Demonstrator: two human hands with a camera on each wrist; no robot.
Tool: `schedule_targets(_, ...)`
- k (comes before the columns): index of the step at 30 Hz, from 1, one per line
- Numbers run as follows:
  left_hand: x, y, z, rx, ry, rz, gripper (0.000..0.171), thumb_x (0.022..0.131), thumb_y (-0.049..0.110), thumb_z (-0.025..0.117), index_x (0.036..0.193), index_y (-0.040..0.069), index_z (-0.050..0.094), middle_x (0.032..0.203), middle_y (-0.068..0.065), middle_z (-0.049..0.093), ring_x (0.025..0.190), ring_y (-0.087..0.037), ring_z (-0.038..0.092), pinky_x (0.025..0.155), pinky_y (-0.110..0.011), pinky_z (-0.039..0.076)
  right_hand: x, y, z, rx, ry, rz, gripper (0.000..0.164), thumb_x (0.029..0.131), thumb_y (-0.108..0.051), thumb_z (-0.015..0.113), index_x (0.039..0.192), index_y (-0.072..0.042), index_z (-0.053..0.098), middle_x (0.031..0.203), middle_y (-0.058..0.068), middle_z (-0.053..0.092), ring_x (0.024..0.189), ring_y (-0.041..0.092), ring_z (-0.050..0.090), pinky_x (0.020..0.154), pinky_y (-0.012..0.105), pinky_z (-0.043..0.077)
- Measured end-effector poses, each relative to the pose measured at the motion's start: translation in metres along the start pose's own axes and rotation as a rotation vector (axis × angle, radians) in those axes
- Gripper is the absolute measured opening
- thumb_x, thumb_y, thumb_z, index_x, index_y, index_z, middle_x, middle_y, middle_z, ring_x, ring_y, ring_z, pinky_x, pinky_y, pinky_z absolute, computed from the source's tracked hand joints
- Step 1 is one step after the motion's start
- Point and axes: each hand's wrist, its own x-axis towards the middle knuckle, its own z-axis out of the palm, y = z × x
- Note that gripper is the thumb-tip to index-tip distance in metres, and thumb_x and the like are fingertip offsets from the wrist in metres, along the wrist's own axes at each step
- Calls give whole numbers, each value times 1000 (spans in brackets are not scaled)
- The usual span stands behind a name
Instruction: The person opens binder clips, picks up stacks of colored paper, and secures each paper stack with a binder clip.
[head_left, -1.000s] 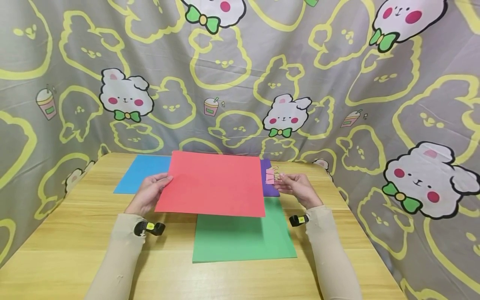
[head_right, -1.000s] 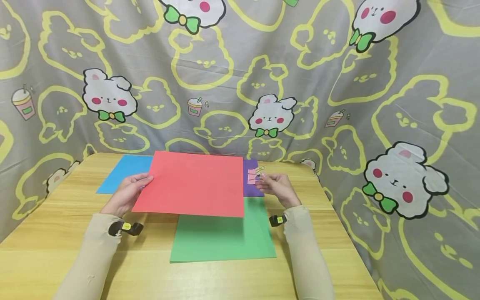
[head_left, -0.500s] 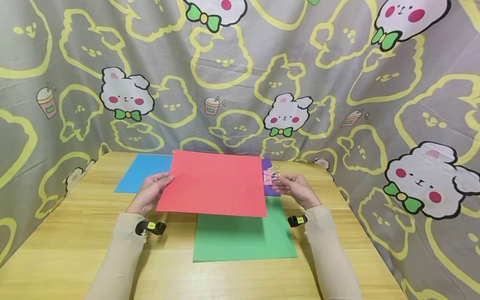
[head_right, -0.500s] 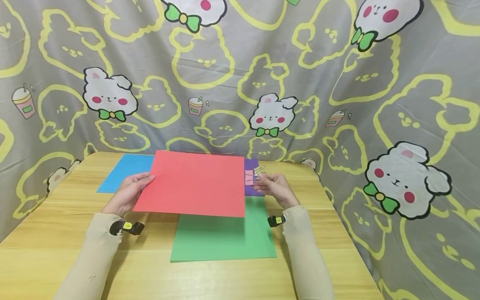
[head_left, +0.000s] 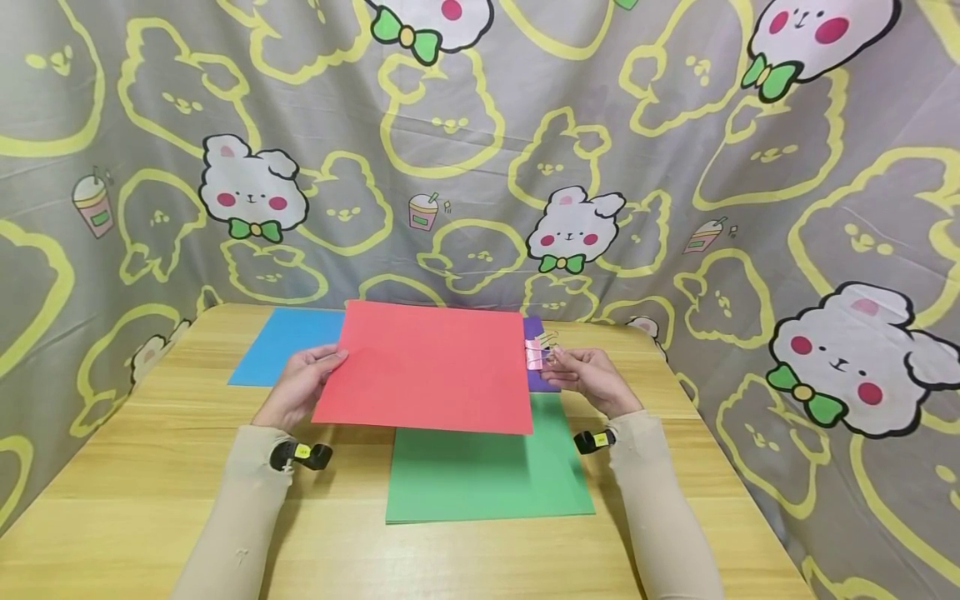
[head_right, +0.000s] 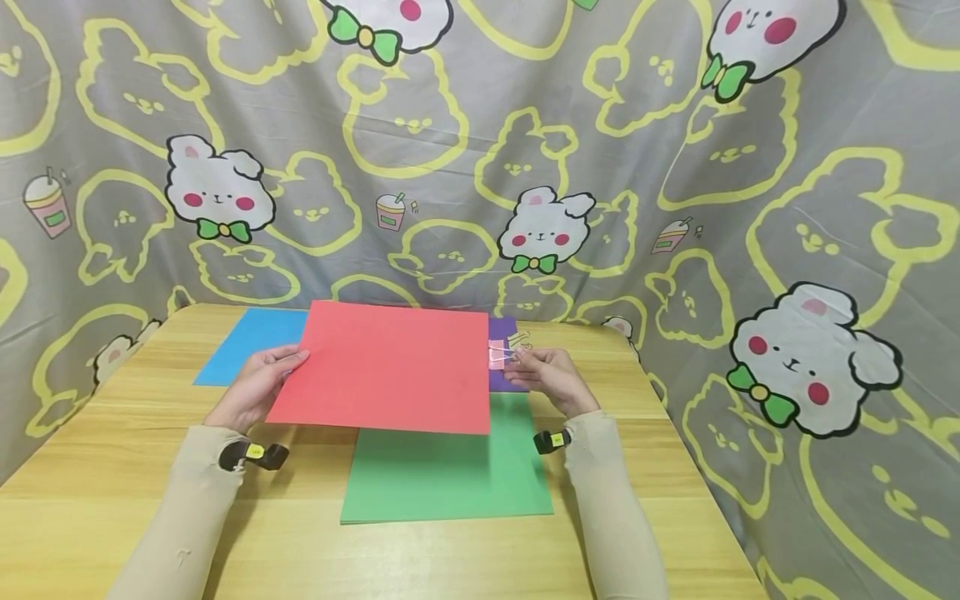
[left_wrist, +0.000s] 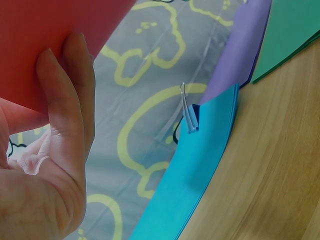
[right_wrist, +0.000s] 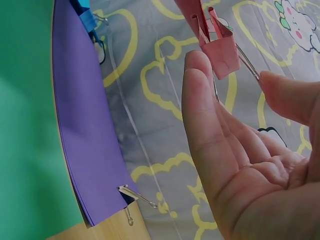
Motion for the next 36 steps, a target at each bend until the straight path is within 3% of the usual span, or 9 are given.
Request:
schedule_targets(6, 0, 0, 1, 11, -2, 9, 68, 107, 22, 59, 157, -8, 24, 88, 14, 73, 77, 0, 69, 69, -21, 61, 1, 1, 2, 3, -9, 5, 35, 108, -24, 57, 116, 9, 65, 90, 4, 79, 86, 14, 78, 88, 32, 63)
schedule_targets(14, 1, -2, 3, -1, -5, 9, 67, 107, 21, 58, 157, -8, 24, 91, 13, 74, 79, -1, 70, 70, -21, 62, 2, 3, 5, -9, -23, 11, 35, 109, -23, 54, 118, 10, 63, 91, 3, 79, 87, 13, 78, 89, 32, 63)
schedule_targets(29, 1, -2, 4, -1, -27, 23, 74, 108, 20, 56, 161, -9, 14, 91, 15, 74, 80, 1, 69, 72, -20, 61, 4, 8, 10, 28, -55, 0, 27, 109, -21, 53, 107, 1, 69, 93, 5, 80, 87, 14, 78, 82, 27, 64)
schedule_targets(36, 0, -3, 6, 5, -29, 23, 74, 108, 21, 57, 161, -9, 15, 92, 15, 74, 80, 1, 70, 73, -20, 61, 3, 6, 12, 46, -30, 25, 35, 108, -22, 56, 118, 11, 63, 92, 6, 79, 85, 15, 78, 81, 27, 64)
